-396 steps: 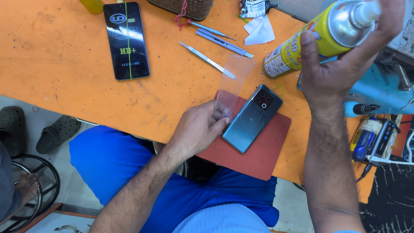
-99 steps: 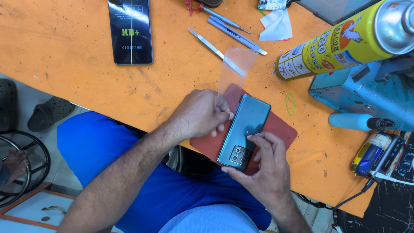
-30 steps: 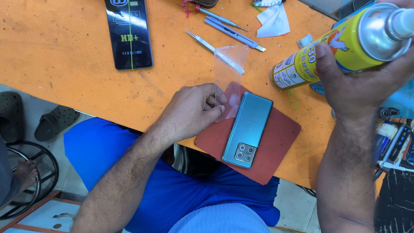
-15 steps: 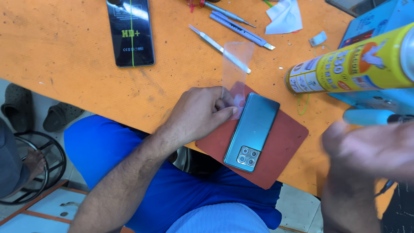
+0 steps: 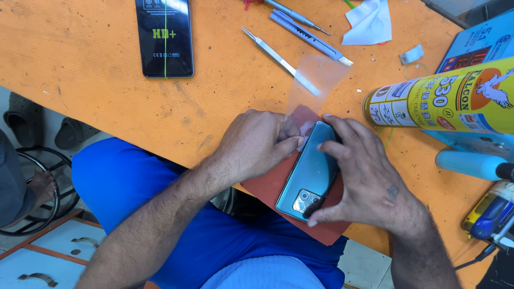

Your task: The person uses a spray and a plastic sheet on the back of a mobile phone, and then uses a small tool to remove the back panel and internal components of another phone.

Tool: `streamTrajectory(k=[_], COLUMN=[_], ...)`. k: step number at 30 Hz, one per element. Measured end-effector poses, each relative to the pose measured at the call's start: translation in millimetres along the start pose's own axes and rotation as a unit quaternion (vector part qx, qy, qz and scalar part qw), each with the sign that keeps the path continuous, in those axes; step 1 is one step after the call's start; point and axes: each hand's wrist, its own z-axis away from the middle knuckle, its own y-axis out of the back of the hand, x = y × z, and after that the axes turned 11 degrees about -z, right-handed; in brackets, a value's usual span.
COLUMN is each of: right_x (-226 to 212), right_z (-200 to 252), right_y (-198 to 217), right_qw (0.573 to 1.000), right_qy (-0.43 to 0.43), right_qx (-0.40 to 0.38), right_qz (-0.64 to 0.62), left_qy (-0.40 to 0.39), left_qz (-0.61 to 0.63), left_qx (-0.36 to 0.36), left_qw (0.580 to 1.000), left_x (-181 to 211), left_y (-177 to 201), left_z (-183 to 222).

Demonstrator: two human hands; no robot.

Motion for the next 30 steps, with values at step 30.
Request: streamTrajectory(k=[30], right_x=[13], right_z=[1], right_y=[3], right_qw=[0.999], right_qy=[0.007], right_qx=[-0.001], right_qz=[0.034], left_qy=[-0.049], left_qz=[-0.021], left_qx=[-0.03], left_qw=[0.998], left_x=[3], left_y=[-9], left_z=[-4])
